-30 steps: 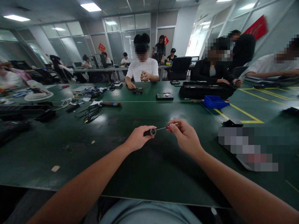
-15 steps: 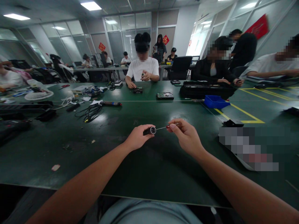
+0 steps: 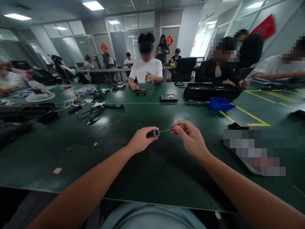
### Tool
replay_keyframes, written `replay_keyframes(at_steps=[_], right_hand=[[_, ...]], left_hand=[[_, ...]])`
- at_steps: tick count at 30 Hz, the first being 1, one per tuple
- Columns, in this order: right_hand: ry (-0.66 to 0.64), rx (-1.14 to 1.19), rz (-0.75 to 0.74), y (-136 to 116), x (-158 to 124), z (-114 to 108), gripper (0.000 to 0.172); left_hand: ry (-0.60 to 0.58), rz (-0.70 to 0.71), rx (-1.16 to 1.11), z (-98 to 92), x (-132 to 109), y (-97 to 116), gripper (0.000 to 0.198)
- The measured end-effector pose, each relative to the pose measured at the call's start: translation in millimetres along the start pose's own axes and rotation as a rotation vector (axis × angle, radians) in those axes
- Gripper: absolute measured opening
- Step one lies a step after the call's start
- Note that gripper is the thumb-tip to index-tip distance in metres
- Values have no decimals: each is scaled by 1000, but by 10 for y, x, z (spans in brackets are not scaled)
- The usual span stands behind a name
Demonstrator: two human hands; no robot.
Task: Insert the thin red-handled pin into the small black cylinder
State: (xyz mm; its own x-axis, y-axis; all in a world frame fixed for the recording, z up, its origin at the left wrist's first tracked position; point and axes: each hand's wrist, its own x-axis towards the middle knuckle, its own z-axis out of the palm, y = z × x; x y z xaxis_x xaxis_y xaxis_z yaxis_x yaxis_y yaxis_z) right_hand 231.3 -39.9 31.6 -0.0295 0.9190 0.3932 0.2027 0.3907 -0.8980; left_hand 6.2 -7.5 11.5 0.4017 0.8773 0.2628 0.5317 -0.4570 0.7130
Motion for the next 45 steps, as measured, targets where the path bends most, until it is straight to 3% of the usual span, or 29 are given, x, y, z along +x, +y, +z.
replay_keyframes(at_steps=[11,20,27,33,41,45], right_hand=[[19,-38,20,-21,-4,5,24],[-19,-366,-38,-87,-36,-23,30],[-67,-305,-83,-65,-36,-24,16],[-103,-353,-53,-93,-30,-26,30],[-139,-258,-21,-35,-29,-27,23],[-149,-275,-14,-73,-33,-20,30]], left_hand=[[-9,4,-9,-1,0,-9,38],[-19,25,-33,7,-8,-43,37],[-24,21,-28,9,4,-48,38],[-33,39,-15,22,7,-81,37],[-31,39,-13,13,-6,-78,36],[-32,43,-11,13,-7,-81,37]])
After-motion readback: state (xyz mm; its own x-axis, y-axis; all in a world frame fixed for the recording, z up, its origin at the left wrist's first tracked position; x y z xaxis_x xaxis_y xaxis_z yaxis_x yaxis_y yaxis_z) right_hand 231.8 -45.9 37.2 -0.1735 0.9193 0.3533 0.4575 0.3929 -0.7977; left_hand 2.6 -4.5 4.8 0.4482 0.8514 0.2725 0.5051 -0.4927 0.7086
